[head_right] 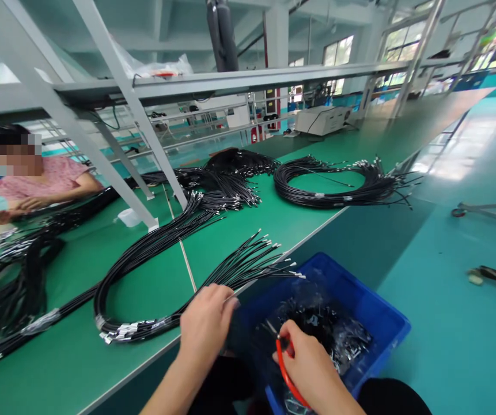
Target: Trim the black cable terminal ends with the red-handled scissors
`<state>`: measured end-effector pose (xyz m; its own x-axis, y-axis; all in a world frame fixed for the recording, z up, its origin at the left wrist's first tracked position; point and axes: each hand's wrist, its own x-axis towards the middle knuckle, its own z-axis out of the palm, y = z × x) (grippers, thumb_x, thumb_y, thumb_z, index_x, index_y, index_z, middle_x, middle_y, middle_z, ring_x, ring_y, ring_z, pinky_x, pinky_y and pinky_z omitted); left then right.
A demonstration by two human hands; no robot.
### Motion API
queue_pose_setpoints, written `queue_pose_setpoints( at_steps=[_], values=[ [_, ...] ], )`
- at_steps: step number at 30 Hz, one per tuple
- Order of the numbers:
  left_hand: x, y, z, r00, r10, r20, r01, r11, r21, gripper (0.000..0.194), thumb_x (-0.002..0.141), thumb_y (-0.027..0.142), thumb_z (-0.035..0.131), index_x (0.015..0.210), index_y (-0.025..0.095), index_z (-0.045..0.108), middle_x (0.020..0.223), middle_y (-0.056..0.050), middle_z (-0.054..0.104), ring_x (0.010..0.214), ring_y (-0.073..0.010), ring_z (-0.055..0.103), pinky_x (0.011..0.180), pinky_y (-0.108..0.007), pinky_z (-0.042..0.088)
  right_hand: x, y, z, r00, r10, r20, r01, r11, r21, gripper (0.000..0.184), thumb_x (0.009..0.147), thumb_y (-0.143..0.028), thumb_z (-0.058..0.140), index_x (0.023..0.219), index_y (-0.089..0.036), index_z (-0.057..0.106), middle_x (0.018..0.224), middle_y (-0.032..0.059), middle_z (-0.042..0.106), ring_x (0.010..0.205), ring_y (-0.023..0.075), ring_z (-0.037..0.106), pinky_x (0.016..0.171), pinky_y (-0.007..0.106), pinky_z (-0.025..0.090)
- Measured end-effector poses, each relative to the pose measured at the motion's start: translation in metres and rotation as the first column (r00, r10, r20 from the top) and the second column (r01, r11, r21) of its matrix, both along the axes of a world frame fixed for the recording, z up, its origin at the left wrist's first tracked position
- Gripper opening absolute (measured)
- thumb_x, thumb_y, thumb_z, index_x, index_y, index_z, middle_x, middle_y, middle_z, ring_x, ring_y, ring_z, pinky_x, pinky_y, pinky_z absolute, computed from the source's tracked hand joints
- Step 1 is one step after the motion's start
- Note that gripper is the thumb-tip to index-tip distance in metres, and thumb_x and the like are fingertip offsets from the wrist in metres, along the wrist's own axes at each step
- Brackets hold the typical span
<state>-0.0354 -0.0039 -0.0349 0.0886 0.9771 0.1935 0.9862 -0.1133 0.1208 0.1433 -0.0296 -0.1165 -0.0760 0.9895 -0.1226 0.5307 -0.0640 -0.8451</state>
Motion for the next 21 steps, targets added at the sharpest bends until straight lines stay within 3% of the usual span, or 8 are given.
queue_pose_setpoints(
  at_steps=[2, 5, 8, 12, 14, 16, 19, 21],
  values=[
    [-0.019, 0.013, 0.007, 0.994, 0.097, -0.043, -0.097, 0.995, 0.006, 0.011, 0.083, 0.017, 0.049, 0.085, 0.020, 0.060, 0.087, -0.006, 0.060, 0.084, -0.0227, 0.054, 0.070, -0.031, 0.037, -0.006, -0.011, -0.007, 1.000, 0.025, 0.015, -0.024, 0.998, -0.049, 0.015, 0.059, -0.012, 0.063, 0.067, -0.024, 0.056, 0.045, -0.0078, 0.057, 0.042, 0.0146, 0.052, 0.047, 0.023, 0.034],
    [-0.029, 0.023, 0.005, 0.991, 0.122, -0.056, -0.123, 0.992, -0.021, 0.005, 0.080, 0.017, 0.053, 0.081, 0.020, 0.057, 0.085, -0.005, 0.059, 0.079, -0.0223, 0.054, 0.065, -0.031, 0.036, -0.007, -0.018, -0.007, 0.999, -0.008, 0.054, 0.012, 0.997, -0.075, 0.019, 0.054, -0.009, 0.065, 0.063, -0.024, 0.056, 0.042, -0.0083, 0.056, 0.042, 0.0139, 0.052, 0.045, 0.021, 0.033],
    [-0.028, 0.025, 0.001, 0.989, 0.139, -0.045, -0.140, 0.989, -0.042, 0.007, 0.078, 0.018, 0.055, 0.085, 0.020, 0.055, 0.087, -0.004, 0.058, 0.079, -0.0218, 0.055, 0.061, -0.029, 0.035, 0.007, -0.009, 0.004, 0.985, -0.133, 0.109, 0.138, 0.990, -0.035, 0.011, 0.068, -0.023, 0.060, 0.077, -0.026, 0.057, 0.057, -0.0042, 0.064, 0.051, 0.0173, 0.057, 0.052, 0.025, 0.038],
    [-0.030, 0.028, 0.004, 0.991, 0.132, 0.002, -0.132, 0.988, -0.082, 0.005, 0.077, 0.018, 0.056, 0.075, 0.022, 0.053, 0.081, -0.001, 0.057, 0.077, -0.0203, 0.055, 0.058, -0.027, 0.033, 0.041, 0.010, 0.029, 0.934, -0.329, 0.137, 0.325, 0.944, 0.051, 0.028, 0.078, -0.044, 0.053, 0.100, -0.027, 0.050, 0.087, 0.0049, 0.067, 0.077, 0.0250, 0.062, 0.068, 0.033, 0.044],
    [-0.036, 0.030, 0.008, 0.991, 0.124, 0.046, -0.118, 0.987, -0.107, 0.007, 0.077, 0.020, 0.056, 0.072, 0.022, 0.051, 0.077, 0.000, 0.058, 0.073, -0.0189, 0.056, 0.055, -0.026, 0.032, 0.055, 0.014, 0.042, 0.911, -0.412, -0.009, 0.411, 0.908, 0.079, 0.034, 0.075, -0.047, 0.056, 0.101, -0.027, 0.050, 0.092, 0.0058, 0.067, 0.086, 0.0257, 0.062, 0.072, 0.034, 0.045],
    [-0.040, 0.032, 0.014, 0.987, 0.119, 0.104, -0.105, 0.986, -0.129, 0.007, 0.078, 0.022, 0.053, 0.072, 0.023, 0.049, 0.071, 0.002, 0.058, 0.065, -0.0174, 0.056, 0.052, -0.025, 0.032, 0.061, 0.014, 0.054, 0.850, -0.457, -0.263, 0.484, 0.874, 0.043, 0.038, 0.071, -0.047, 0.064, 0.100, -0.025, 0.051, 0.089, 0.0044, 0.066, 0.083, 0.0242, 0.062, 0.071, 0.033, 0.048],
    [-0.031, 0.030, 0.025, 0.968, 0.072, 0.242, -0.041, 0.991, -0.130, 0.004, 0.082, 0.020, 0.046, 0.083, 0.024, 0.048, 0.071, 0.003, 0.059, 0.064, -0.0157, 0.058, 0.056, -0.024, 0.039, 0.057, 0.010, 0.067, 0.682, -0.449, -0.577, 0.509, 0.858, -0.068, 0.045, 0.065, -0.041, 0.073, 0.098, -0.023, 0.050, 0.075, -0.0019, 0.061, 0.056, 0.0150, 0.057, 0.052, 0.027, 0.048],
    [-0.012, 0.023, 0.033, 0.896, -0.057, 0.440, 0.112, 0.989, -0.100, 0.010, 0.082, 0.018, 0.047, 0.090, 0.024, 0.048, 0.080, 0.002, 0.061, 0.075, -0.0155, 0.060, 0.066, -0.024, 0.043, 0.047, 0.007, 0.071, 0.584, -0.417, -0.697, 0.463, 0.876, -0.137, 0.043, 0.067, -0.035, 0.074, 0.098, -0.022, 0.048, 0.066, -0.0059, 0.057, 0.044, 0.0091, 0.048, 0.042, 0.021, 0.041]
  ],
)
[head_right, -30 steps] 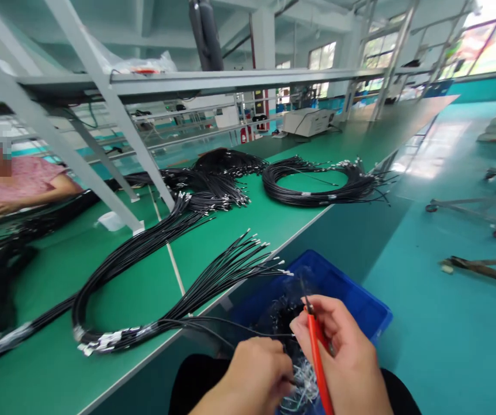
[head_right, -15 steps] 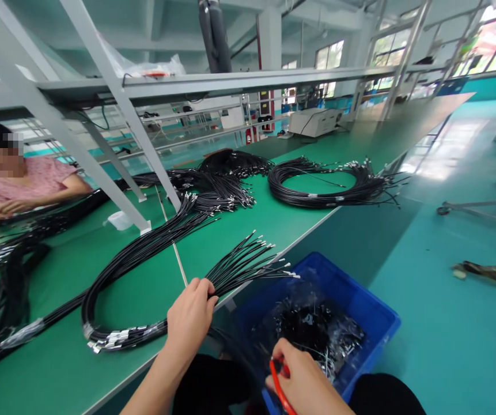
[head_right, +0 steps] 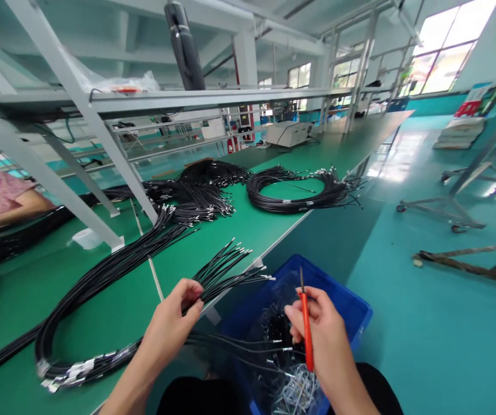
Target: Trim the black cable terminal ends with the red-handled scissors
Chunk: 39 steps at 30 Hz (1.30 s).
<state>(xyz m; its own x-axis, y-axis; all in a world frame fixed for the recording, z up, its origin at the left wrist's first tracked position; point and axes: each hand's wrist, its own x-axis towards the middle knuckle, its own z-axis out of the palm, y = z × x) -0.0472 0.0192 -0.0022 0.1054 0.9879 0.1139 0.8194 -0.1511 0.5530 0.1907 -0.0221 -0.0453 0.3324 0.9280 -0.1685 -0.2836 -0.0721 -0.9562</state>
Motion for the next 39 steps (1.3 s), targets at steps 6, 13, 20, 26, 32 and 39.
queue_pose_setpoints(
  at_steps=[6, 13, 20, 26, 32, 39],
  values=[
    [0.067, -0.038, 0.011, 0.894, -0.408, 0.183, 0.396, 0.913, 0.103, 0.013, 0.082, 0.015, 0.052, 0.088, 0.023, 0.060, 0.086, -0.002, 0.058, 0.074, -0.0154, 0.057, 0.067, -0.024, 0.044, -0.022, -0.009, -0.001, 0.975, 0.112, -0.192, -0.115, 0.993, -0.004, 0.036, 0.072, -0.029, 0.071, 0.099, -0.020, 0.049, 0.061, -0.0073, 0.054, 0.042, 0.0048, 0.041, 0.039, 0.016, 0.033],
    [0.078, -0.047, 0.006, 0.885, -0.378, 0.273, 0.338, 0.923, 0.184, 0.013, 0.084, 0.020, 0.052, 0.082, 0.022, 0.065, 0.075, -0.003, 0.059, 0.071, -0.0165, 0.056, 0.065, -0.025, 0.042, -0.025, -0.021, 0.014, 0.964, 0.087, -0.253, -0.073, 0.995, 0.064, 0.032, 0.075, -0.023, 0.069, 0.099, -0.022, 0.049, 0.069, -0.0059, 0.057, 0.049, 0.0061, 0.048, 0.045, 0.017, 0.039],
    [0.082, -0.044, 0.001, 0.846, -0.267, 0.461, 0.241, 0.964, 0.114, 0.013, 0.080, 0.021, 0.056, 0.073, 0.021, 0.067, 0.063, 0.000, 0.058, 0.062, -0.0158, 0.052, 0.062, -0.026, 0.039, -0.031, -0.021, 0.030, 0.958, -0.009, -0.287, 0.060, 0.984, 0.170, 0.039, 0.069, -0.021, 0.072, 0.100, -0.023, 0.048, 0.077, -0.0022, 0.063, 0.056, 0.0109, 0.057, 0.049, 0.022, 0.045],
    [0.082, -0.046, -0.003, 0.836, -0.217, 0.504, 0.232, 0.972, 0.034, 0.014, 0.080, 0.023, 0.056, 0.072, 0.020, 0.068, 0.065, -0.001, 0.060, 0.064, -0.0163, 0.053, 0.057, -0.024, 0.037, -0.037, -0.019, 0.032, 0.936, -0.003, -0.352, 0.053, 0.990, 0.132, 0.039, 0.068, -0.019, 0.073, 0.098, -0.021, 0.049, 0.071, -0.0032, 0.063, 0.053, 0.0104, 0.057, 0.050, 0.021, 0.045],
    [0.083, -0.045, -0.006, 0.784, -0.182, 0.594, 0.252, 0.967, -0.036, 0.014, 0.080, 0.025, 0.056, 0.073, 0.019, 0.067, 0.070, -0.003, 0.063, 0.065, -0.0166, 0.058, 0.060, -0.024, 0.042, -0.037, -0.019, 0.032, 0.916, 0.013, -0.400, 0.033, 0.994, 0.109, 0.038, 0.068, -0.018, 0.073, 0.097, -0.022, 0.048, 0.070, -0.0037, 0.063, 0.053, 0.0102, 0.057, 0.052, 0.021, 0.046],
    [0.079, -0.044, -0.003, 0.640, -0.091, 0.763, 0.340, 0.924, -0.175, 0.012, 0.080, 0.023, 0.058, 0.071, 0.017, 0.055, 0.067, 0.000, 0.061, 0.064, -0.0144, 0.056, 0.061, -0.023, 0.044, -0.044, -0.023, 0.034, 0.884, 0.032, -0.466, -0.014, 0.999, 0.041, 0.031, 0.070, -0.019, 0.069, 0.095, -0.022, 0.050, 0.070, -0.0038, 0.059, 0.052, 0.0106, 0.055, 0.048, 0.021, 0.043]
  ],
)
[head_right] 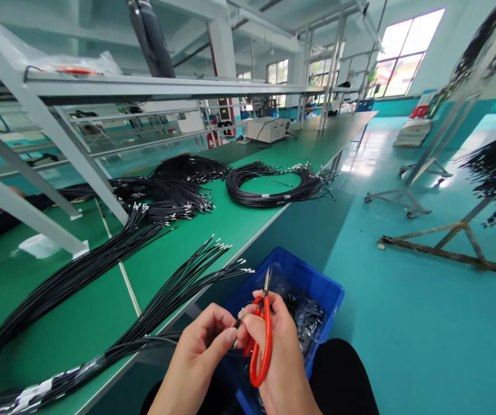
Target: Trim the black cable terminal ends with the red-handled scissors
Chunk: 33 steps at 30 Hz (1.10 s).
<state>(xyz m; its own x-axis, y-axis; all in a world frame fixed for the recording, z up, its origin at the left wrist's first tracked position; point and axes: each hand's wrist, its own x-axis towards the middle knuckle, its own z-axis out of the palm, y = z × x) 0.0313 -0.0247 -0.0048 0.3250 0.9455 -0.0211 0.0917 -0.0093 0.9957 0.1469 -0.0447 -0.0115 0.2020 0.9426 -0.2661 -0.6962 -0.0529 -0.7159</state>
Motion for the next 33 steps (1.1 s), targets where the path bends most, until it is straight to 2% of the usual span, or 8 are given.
queue_pose_setpoints(
  at_steps=[3, 9, 16, 18, 21, 23, 27, 33],
  values=[
    [-0.003, 0.001, -0.002, 1.000, -0.019, 0.022, 0.019, 1.000, -0.021, 0.015, 0.080, 0.027, 0.059, 0.071, 0.016, 0.055, 0.069, 0.000, 0.061, 0.066, -0.0143, 0.055, 0.063, -0.023, 0.043, -0.003, 0.000, 0.000, 0.998, -0.043, 0.039, 0.042, 0.999, 0.031, 0.037, 0.067, -0.019, 0.072, 0.097, -0.022, 0.050, 0.069, -0.0037, 0.060, 0.054, 0.0116, 0.057, 0.050, 0.022, 0.045],
    [-0.003, -0.001, -0.006, 0.998, 0.038, -0.045, -0.037, 0.999, 0.003, 0.013, 0.078, 0.023, 0.060, 0.069, 0.016, 0.055, 0.065, 0.000, 0.060, 0.062, -0.0130, 0.050, 0.059, -0.022, 0.039, -0.003, 0.002, -0.003, 0.984, -0.099, 0.151, 0.092, 0.994, 0.051, 0.040, 0.065, -0.021, 0.076, 0.096, -0.023, 0.050, 0.069, -0.0049, 0.060, 0.051, 0.0104, 0.056, 0.050, 0.022, 0.045],
    [-0.003, -0.003, -0.004, 0.996, -0.056, 0.069, 0.057, 0.998, -0.015, 0.014, 0.084, 0.029, 0.052, 0.077, 0.018, 0.053, 0.069, 0.000, 0.057, 0.065, -0.0137, 0.053, 0.062, -0.023, 0.044, -0.009, -0.003, 0.000, 1.000, -0.001, 0.001, 0.001, 1.000, -0.002, 0.030, 0.072, -0.022, 0.068, 0.097, -0.022, 0.050, 0.069, -0.0042, 0.056, 0.054, 0.0113, 0.054, 0.048, 0.022, 0.044],
    [0.000, -0.005, -0.002, 0.999, -0.025, 0.049, 0.024, 0.999, 0.024, 0.015, 0.083, 0.033, 0.053, 0.082, 0.018, 0.052, 0.071, 0.000, 0.056, 0.063, -0.0139, 0.053, 0.059, -0.023, 0.044, -0.013, -0.002, 0.001, 1.000, -0.001, -0.009, 0.001, 1.000, -0.008, 0.034, 0.069, -0.023, 0.071, 0.096, -0.023, 0.050, 0.067, -0.0050, 0.054, 0.053, 0.0117, 0.052, 0.046, 0.021, 0.042],
    [0.004, -0.005, 0.001, 0.994, 0.109, 0.008, -0.110, 0.991, 0.080, 0.015, 0.079, 0.033, 0.058, 0.077, 0.019, 0.054, 0.069, 0.000, 0.054, 0.060, -0.0137, 0.052, 0.054, -0.023, 0.044, -0.017, -0.001, 0.002, 1.000, -0.017, 0.022, 0.018, 0.999, -0.031, 0.040, 0.063, -0.020, 0.076, 0.094, -0.024, 0.052, 0.065, -0.0065, 0.053, 0.051, 0.0110, 0.051, 0.044, 0.020, 0.041],
    [0.004, -0.002, 0.002, 0.990, 0.117, 0.073, -0.119, 0.993, 0.018, 0.016, 0.080, 0.030, 0.058, 0.072, 0.017, 0.054, 0.065, 0.000, 0.054, 0.057, -0.0128, 0.052, 0.054, -0.023, 0.044, -0.017, -0.001, 0.004, 0.999, -0.020, 0.033, 0.020, 0.999, -0.025, 0.039, 0.063, -0.021, 0.076, 0.094, -0.024, 0.052, 0.065, -0.0061, 0.054, 0.052, 0.0111, 0.051, 0.045, 0.020, 0.041],
    [0.000, 0.003, 0.004, 0.954, 0.009, 0.299, 0.038, 0.988, -0.151, 0.015, 0.079, 0.026, 0.059, 0.071, 0.014, 0.055, 0.058, -0.001, 0.059, 0.054, -0.0116, 0.052, 0.054, -0.023, 0.042, -0.014, -0.002, 0.003, 1.000, 0.020, -0.015, -0.019, 0.999, 0.035, 0.033, 0.067, -0.021, 0.072, 0.092, -0.022, 0.051, 0.063, -0.0047, 0.056, 0.051, 0.0108, 0.052, 0.048, 0.021, 0.042],
    [0.000, 0.003, 0.004, 0.914, 0.040, 0.403, 0.046, 0.978, -0.202, 0.013, 0.078, 0.024, 0.061, 0.074, 0.015, 0.054, 0.059, 0.002, 0.056, 0.054, -0.0093, 0.050, 0.055, -0.021, 0.040, -0.013, -0.001, -0.001, 0.997, 0.049, -0.053, -0.046, 0.998, 0.051, 0.030, 0.070, -0.019, 0.069, 0.093, -0.022, 0.050, 0.065, -0.0041, 0.058, 0.053, 0.0115, 0.053, 0.052, 0.023, 0.043]
  ],
)
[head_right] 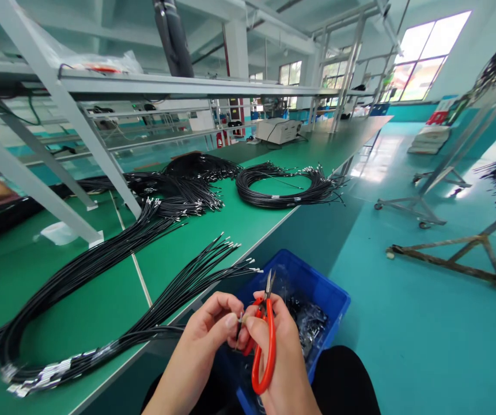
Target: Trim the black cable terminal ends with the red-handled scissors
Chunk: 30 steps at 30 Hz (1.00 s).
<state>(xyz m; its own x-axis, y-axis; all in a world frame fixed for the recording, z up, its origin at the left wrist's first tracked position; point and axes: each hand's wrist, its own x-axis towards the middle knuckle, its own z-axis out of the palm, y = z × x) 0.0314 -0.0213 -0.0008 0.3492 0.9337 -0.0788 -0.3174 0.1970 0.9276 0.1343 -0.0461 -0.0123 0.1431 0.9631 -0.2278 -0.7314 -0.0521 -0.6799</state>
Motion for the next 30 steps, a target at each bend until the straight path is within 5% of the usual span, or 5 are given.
queue_pose_setpoints(
  at_steps=[6, 14, 17, 22, 30],
  values=[
    [-0.008, 0.003, -0.004, 0.967, 0.109, -0.230, -0.059, 0.975, 0.213, 0.008, 0.081, 0.023, 0.055, 0.075, 0.017, 0.055, 0.066, 0.000, 0.057, 0.058, -0.0122, 0.053, 0.055, -0.023, 0.045, 0.002, 0.001, 0.002, 0.998, 0.024, -0.054, -0.024, 1.000, 0.001, 0.023, 0.077, -0.019, 0.063, 0.096, -0.021, 0.051, 0.068, -0.0019, 0.058, 0.058, 0.0121, 0.053, 0.053, 0.022, 0.042],
    [-0.015, 0.000, 0.002, 0.516, 0.631, -0.579, 0.202, 0.567, 0.798, 0.022, 0.081, 0.013, 0.050, 0.086, 0.026, 0.068, 0.097, -0.006, 0.063, 0.076, -0.0162, 0.062, 0.066, -0.023, 0.047, 0.001, 0.002, 0.005, 0.995, 0.015, -0.101, -0.020, 0.999, -0.042, 0.028, 0.075, -0.021, 0.067, 0.098, -0.021, 0.051, 0.066, -0.0021, 0.057, 0.060, 0.0132, 0.054, 0.053, 0.023, 0.044],
    [-0.018, 0.001, 0.002, 0.506, 0.632, -0.587, 0.100, 0.633, 0.768, 0.020, 0.082, 0.015, 0.051, 0.084, 0.024, 0.068, 0.096, -0.007, 0.064, 0.082, -0.0190, 0.062, 0.070, -0.025, 0.047, 0.000, 0.002, 0.007, 0.993, 0.015, -0.114, -0.019, 0.999, -0.037, 0.026, 0.075, -0.019, 0.066, 0.096, -0.021, 0.051, 0.069, -0.0014, 0.059, 0.059, 0.0131, 0.054, 0.054, 0.024, 0.043],
    [-0.018, -0.004, 0.002, 0.794, 0.216, -0.568, 0.099, 0.877, 0.471, 0.014, 0.082, 0.017, 0.052, 0.088, 0.021, 0.064, 0.080, -0.003, 0.067, 0.072, -0.0169, 0.062, 0.065, -0.023, 0.048, -0.001, 0.000, 0.010, 0.993, 0.004, -0.117, -0.005, 1.000, -0.007, 0.019, 0.078, -0.018, 0.061, 0.095, -0.020, 0.052, 0.067, -0.0005, 0.060, 0.057, 0.0124, 0.052, 0.053, 0.023, 0.042],
    [-0.015, -0.002, -0.004, 0.834, 0.152, -0.530, 0.040, 0.942, 0.334, 0.015, 0.084, 0.027, 0.052, 0.077, 0.017, 0.061, 0.074, -0.002, 0.061, 0.071, -0.0163, 0.055, 0.067, -0.023, 0.043, 0.001, 0.005, 0.010, 0.992, -0.075, 0.102, 0.076, 0.997, -0.003, 0.031, 0.074, -0.017, 0.065, 0.100, -0.019, 0.049, 0.076, -0.0004, 0.062, 0.051, 0.0074, 0.046, 0.052, 0.020, 0.039]
  ],
)
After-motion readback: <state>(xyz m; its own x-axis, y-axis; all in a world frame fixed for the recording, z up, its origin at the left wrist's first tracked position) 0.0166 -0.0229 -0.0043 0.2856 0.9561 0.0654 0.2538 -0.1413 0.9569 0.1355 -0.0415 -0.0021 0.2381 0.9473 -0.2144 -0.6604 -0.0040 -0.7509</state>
